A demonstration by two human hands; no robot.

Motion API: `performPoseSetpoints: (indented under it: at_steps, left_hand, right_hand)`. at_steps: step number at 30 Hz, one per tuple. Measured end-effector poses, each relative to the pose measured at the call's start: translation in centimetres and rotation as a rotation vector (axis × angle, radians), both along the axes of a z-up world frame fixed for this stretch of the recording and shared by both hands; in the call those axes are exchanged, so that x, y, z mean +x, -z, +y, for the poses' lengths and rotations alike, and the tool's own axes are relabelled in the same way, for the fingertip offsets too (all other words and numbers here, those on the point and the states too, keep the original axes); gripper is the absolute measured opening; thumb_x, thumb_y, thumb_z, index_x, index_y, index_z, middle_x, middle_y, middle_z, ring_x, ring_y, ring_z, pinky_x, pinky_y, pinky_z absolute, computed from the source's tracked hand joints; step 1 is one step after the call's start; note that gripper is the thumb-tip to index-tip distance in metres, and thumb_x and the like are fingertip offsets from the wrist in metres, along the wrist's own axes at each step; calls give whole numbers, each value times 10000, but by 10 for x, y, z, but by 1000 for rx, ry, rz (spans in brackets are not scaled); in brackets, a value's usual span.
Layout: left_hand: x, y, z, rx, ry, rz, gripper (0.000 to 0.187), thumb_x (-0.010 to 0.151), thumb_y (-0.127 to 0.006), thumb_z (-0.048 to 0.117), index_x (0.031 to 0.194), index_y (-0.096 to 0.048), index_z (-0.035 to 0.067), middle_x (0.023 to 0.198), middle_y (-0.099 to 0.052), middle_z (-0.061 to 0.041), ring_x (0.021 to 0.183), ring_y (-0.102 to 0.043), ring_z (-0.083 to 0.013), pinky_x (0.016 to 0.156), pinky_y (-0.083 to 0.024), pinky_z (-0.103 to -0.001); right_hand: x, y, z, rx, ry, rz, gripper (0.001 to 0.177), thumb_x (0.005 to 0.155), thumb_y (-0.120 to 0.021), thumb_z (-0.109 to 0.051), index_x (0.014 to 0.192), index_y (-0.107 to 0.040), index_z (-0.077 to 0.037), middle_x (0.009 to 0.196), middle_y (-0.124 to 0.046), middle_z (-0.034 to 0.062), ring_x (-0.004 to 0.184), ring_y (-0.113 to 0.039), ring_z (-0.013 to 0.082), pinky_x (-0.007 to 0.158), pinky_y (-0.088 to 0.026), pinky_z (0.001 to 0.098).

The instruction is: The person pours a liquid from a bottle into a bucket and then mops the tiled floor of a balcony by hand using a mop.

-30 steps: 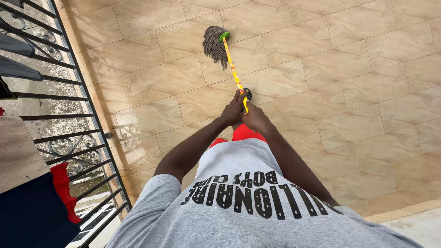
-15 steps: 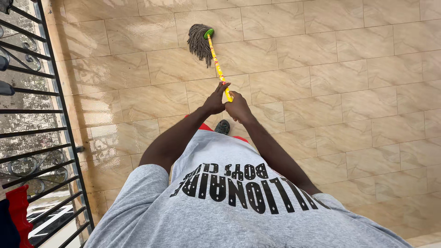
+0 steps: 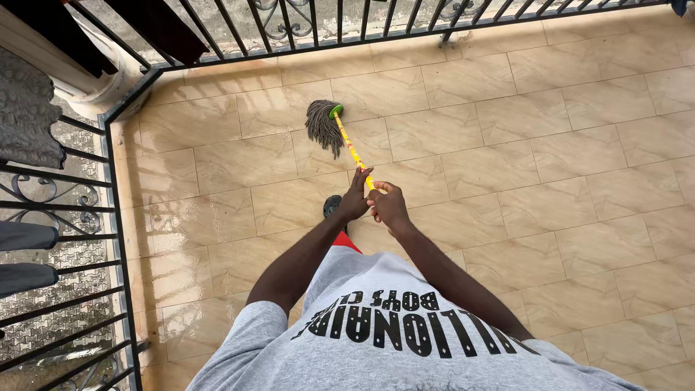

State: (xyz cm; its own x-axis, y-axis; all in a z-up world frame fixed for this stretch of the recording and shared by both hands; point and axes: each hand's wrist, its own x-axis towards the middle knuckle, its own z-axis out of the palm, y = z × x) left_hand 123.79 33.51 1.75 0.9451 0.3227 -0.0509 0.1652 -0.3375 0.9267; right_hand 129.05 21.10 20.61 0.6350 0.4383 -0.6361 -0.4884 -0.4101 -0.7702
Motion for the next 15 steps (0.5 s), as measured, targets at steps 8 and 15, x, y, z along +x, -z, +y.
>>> performPoseSetpoints:
  at_steps: [8,15]
  left_hand:
    - [116,-28,138,101,29,127,741,962,-605,338,1608,-243,291,1713,-155,-205,1431,-444,-417,1049,-473,-506]
    - [192,-41,216,136,0,36,740,909,-656,298,1561,-325,182,1647,-257,-215,1457,-396,-410,1081,-431,-479]
  right_hand:
    - [94,-34,130,-3,-9,-138,323,847,-663,-41,1168,-680,-8,715,-664,75,489,-545,101,412,-395,287]
    - [163,-79,196,77,-184,-1068,247,831,-617,-58,1067,-663,-2,808,-695,135,583,-649,194,547,-506,312]
